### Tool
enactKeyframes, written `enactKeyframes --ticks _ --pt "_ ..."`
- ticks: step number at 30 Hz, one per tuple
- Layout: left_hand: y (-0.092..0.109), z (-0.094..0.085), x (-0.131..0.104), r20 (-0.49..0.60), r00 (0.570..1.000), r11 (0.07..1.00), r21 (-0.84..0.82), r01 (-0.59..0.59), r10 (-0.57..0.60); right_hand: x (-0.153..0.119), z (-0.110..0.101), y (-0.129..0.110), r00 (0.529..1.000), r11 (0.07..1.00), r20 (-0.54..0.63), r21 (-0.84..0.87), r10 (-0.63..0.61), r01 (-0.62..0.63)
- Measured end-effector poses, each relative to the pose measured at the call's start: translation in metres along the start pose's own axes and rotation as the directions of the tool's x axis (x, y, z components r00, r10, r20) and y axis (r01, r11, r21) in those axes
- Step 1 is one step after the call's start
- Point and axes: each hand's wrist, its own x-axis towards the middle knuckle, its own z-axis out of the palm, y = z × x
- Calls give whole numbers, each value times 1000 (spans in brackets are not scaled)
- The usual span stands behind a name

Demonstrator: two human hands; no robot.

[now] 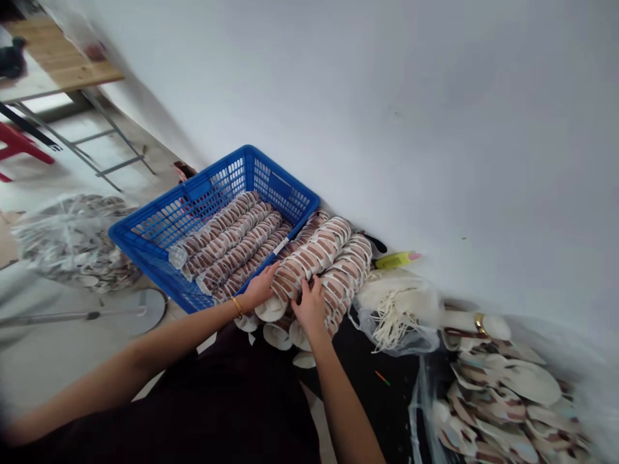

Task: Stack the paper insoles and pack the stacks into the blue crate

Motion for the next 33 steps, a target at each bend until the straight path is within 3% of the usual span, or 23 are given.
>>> enactKeyframes --ticks 4,8,13,19,25,33 --pt "1 -1 4 56 997 996 68 -50 47 7 -3 9 999 999 25 23 -37 37" --pt "0 0 4 58 997 993 107 -56 50 18 -3 19 993 986 108 160 -57 39" --pt "0 0 4 65 997 990 131 -53 45 30 -6 27 989 967 131 251 -69 34" --pt "5 0 4 67 997 984 175 -44 33 60 -22 33 989 920 123 372 84 -125" --pt "7 -1 4 67 997 980 196 -37 25 91 -41 39 955 853 163 430 247 -294" --pt "3 -2 5 82 996 977 205 -56 40 91 -47 40 941 817 234 473 244 -329"
